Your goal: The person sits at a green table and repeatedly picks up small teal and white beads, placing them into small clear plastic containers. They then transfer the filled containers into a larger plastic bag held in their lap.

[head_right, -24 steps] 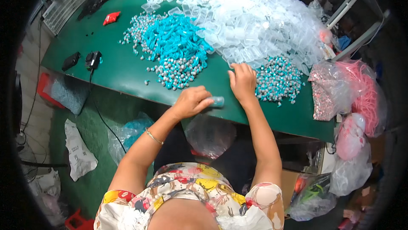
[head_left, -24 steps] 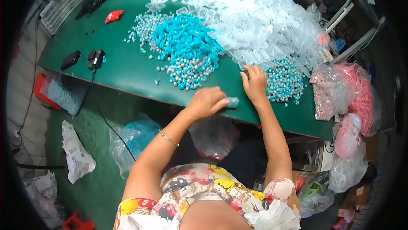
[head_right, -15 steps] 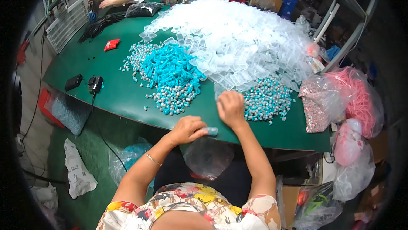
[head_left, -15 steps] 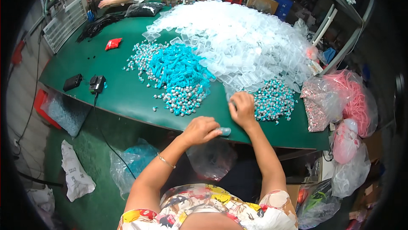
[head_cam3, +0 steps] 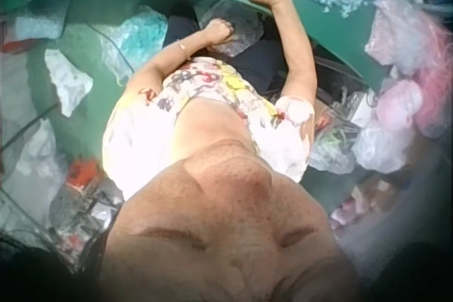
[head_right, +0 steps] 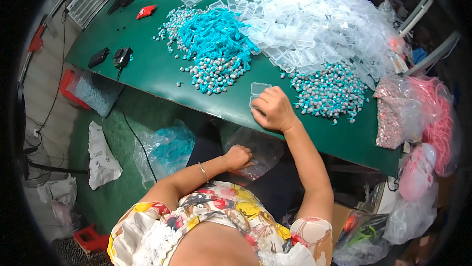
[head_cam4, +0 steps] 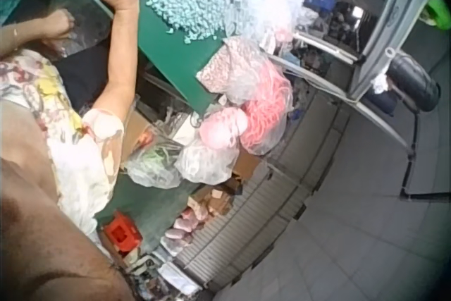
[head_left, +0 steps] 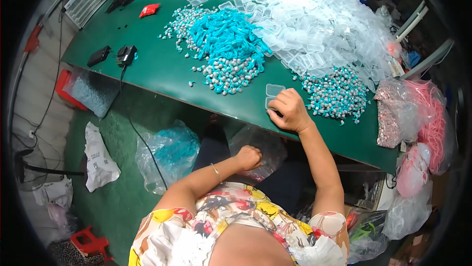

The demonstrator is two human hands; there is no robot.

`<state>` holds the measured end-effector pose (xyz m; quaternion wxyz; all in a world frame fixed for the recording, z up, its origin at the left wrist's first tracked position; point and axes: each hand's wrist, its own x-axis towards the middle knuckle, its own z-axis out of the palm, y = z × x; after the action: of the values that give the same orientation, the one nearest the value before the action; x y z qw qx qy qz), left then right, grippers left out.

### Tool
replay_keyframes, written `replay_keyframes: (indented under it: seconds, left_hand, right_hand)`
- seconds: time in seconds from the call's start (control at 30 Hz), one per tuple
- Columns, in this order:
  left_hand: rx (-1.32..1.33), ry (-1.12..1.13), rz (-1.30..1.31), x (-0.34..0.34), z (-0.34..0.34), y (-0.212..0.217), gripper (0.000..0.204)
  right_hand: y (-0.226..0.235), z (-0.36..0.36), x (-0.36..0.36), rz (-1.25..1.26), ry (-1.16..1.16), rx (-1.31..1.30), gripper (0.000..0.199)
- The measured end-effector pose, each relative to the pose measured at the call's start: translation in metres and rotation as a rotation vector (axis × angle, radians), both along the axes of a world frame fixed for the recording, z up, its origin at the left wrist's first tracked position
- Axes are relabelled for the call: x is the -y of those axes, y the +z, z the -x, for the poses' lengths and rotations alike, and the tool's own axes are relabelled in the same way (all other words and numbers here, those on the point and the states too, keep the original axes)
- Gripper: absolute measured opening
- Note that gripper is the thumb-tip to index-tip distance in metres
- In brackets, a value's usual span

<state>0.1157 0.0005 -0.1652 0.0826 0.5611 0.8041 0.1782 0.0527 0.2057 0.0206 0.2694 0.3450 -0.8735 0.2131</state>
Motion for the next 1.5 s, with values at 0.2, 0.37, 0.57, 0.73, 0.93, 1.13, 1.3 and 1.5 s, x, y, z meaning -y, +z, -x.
replay_keyframes:
  seconds: [0.2, 0.37, 0.57, 0.73, 0.93, 1.13, 1.3, 1.5]
  left_hand:
    - [-0.012, -0.062, -0.278, -0.012, 0.004, 0.044, 0.022]
    - [-0.305, 0.289, -0.560, 0.000, 0.067, 0.178, 0.019]
    - [-0.513, 0.566, -0.415, -0.008, 0.153, 0.186, 0.013]
    - [-0.583, 0.611, -0.372, -0.013, 0.156, 0.176, 0.005]
    - [-0.570, 0.646, -0.347, -0.009, 0.154, 0.172, 0.007]
    - [-0.511, 0.663, -0.385, -0.008, 0.155, 0.178, 0.006]
    - [0.047, 0.647, -0.742, -0.013, 0.139, 0.185, 0.018]
    - [0.313, 0.622, -0.698, -0.028, 0.110, 0.162, 0.016]
  right_hand:
    - [-0.004, 0.005, -0.007, 0.098, -0.164, -0.052, 0.009]
    - [-0.008, 0.008, -0.011, 0.174, -0.393, -0.157, 0.004]
    - [-0.016, 0.014, -0.023, 0.194, -0.665, -0.213, 0.009]
    - [-0.025, 0.023, -0.035, 0.069, -0.894, -0.163, 0.022]
    - [-0.028, 0.022, -0.033, -0.036, -0.898, -0.053, 0.023]
    - [-0.030, 0.023, -0.033, -0.010, -0.854, -0.045, 0.021]
    - [-0.029, 0.023, -0.035, -0.006, -0.849, -0.023, 0.019]
    - [-0.030, 0.026, -0.032, 0.055, -0.795, -0.088, 0.016]
